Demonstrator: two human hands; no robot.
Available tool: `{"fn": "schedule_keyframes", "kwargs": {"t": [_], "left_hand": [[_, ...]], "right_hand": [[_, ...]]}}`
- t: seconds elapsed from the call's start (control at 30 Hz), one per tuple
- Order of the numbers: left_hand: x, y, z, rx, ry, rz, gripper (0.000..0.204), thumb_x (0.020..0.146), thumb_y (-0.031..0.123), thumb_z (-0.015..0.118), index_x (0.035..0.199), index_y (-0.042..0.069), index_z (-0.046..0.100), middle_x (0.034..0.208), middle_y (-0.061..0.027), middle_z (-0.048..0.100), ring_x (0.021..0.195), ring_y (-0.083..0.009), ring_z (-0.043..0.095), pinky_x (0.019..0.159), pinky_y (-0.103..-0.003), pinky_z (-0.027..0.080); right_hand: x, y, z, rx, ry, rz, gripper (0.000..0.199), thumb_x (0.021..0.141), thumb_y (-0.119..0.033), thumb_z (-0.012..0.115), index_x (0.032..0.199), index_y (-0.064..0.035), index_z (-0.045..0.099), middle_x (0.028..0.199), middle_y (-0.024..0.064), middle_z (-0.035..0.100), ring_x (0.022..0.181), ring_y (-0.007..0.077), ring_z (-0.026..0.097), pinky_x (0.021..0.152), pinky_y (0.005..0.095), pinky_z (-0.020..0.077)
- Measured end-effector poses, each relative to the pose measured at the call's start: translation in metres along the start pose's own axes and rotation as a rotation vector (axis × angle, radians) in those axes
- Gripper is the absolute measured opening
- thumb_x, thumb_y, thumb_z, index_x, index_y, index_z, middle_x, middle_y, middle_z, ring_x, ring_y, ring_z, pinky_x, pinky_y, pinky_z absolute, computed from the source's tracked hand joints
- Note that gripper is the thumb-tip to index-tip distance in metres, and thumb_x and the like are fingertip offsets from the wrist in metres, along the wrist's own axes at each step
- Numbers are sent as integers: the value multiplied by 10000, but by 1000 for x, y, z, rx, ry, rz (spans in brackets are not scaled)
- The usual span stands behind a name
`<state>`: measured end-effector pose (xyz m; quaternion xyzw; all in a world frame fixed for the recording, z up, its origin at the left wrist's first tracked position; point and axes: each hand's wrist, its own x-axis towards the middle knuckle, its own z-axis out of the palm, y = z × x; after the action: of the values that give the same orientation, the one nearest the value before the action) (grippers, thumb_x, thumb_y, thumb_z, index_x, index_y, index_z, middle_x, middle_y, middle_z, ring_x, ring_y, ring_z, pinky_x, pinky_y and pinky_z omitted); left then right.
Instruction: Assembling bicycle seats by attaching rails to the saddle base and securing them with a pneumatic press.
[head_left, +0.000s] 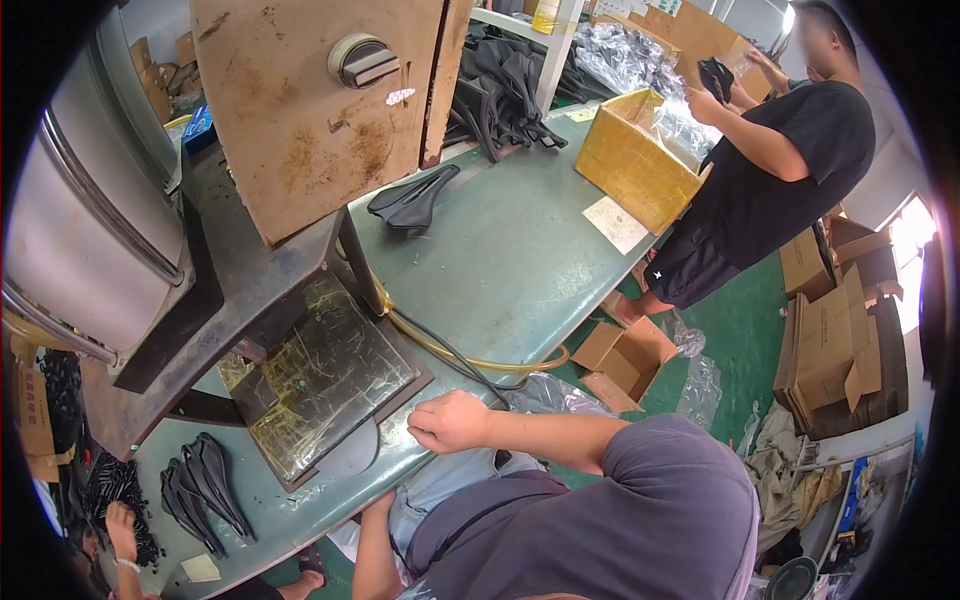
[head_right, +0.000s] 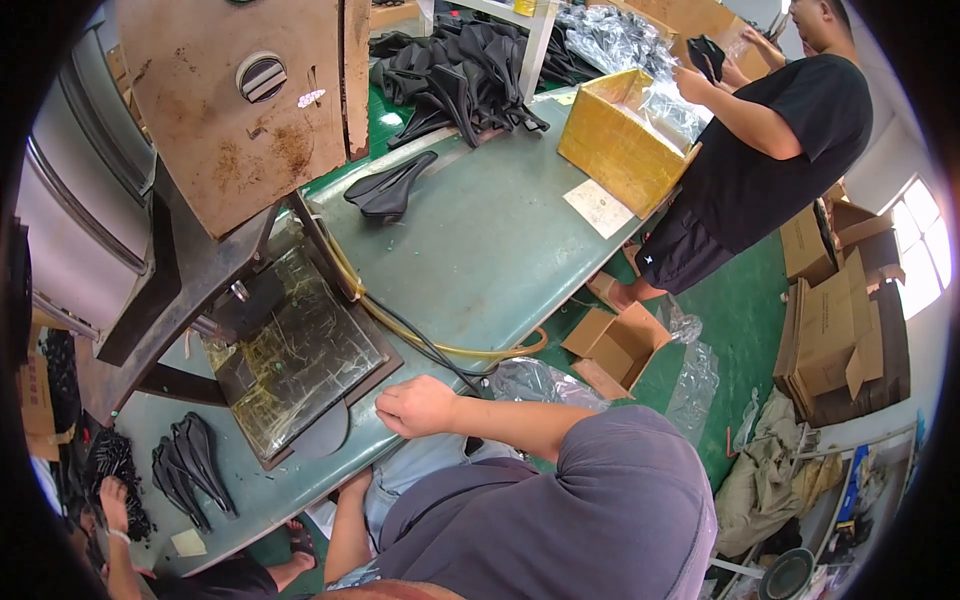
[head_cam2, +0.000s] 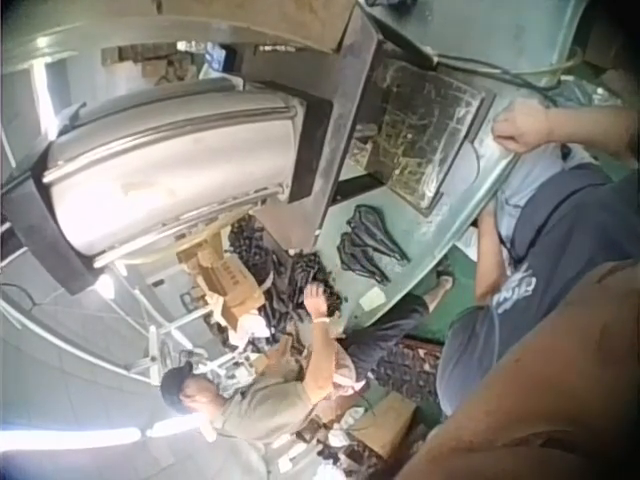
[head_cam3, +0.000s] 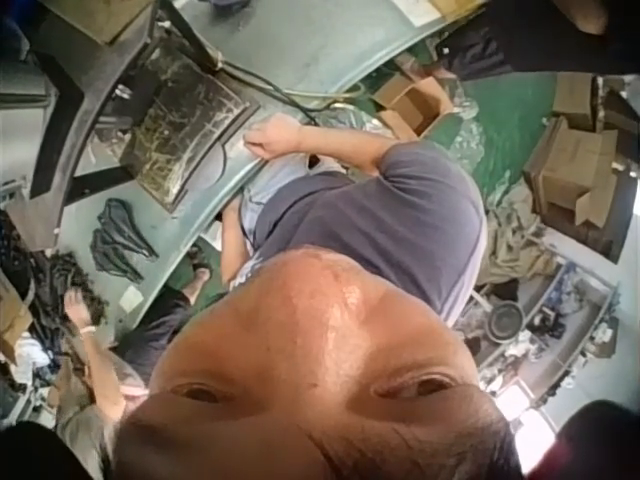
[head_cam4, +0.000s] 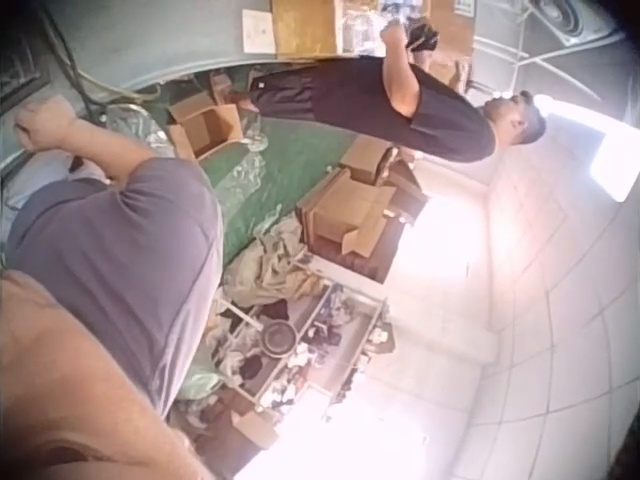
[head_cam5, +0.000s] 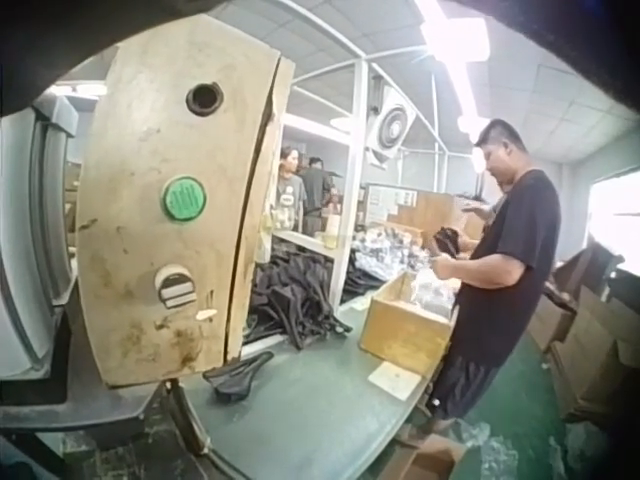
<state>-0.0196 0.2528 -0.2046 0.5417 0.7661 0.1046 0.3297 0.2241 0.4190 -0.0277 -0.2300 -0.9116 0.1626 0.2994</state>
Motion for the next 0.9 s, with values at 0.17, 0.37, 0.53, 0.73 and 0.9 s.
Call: {"fn": "schedule_keyframes", "kwargs": {"t": [0.17,0.37,0.53,0.73,0.9], "left_hand": [[-1,8,-6,56,-42,-56,527,1039,402,502,1464,119,628,1527,-200,580,1434,-400,508,1229,-524,334],[0,1,-1,62,-17,-54,535,1038,419,502,1465,122,628,1537,-200,571,1443,-399,498,1230,-532,329],[0,2,-2,38,-22,-50,539,1037,427,508,1465,123,628,1537,-202,570,1448,-400,493,1234,-537,323],[1,-2,3,24,-9,-53,539,1037,432,509,1461,123,632,1533,-203,573,1443,-401,499,1235,-536,323],[1,-4,4,31,11,-38,537,1036,433,511,1455,123,638,1526,-205,580,1437,-402,506,1233,-534,327]], "right_hand": [[1,0,-2,10,8,1,139,895,-176,726,851,-103,615,739,45,611,634,268,680,535,404,537],[3,-3,-2,24,-9,19,185,912,-200,696,814,-89,584,732,66,611,647,299,684,561,428,552],[2,-2,-3,20,-9,17,193,911,-200,697,808,-90,576,724,67,604,637,298,680,556,429,549],[2,-2,-1,13,-19,18,199,914,-203,697,806,-89,575,727,66,604,638,298,682,556,430,549],[2,-2,-1,13,-14,21,197,916,-204,696,806,-89,579,729,65,608,641,297,684,561,427,551]]}}
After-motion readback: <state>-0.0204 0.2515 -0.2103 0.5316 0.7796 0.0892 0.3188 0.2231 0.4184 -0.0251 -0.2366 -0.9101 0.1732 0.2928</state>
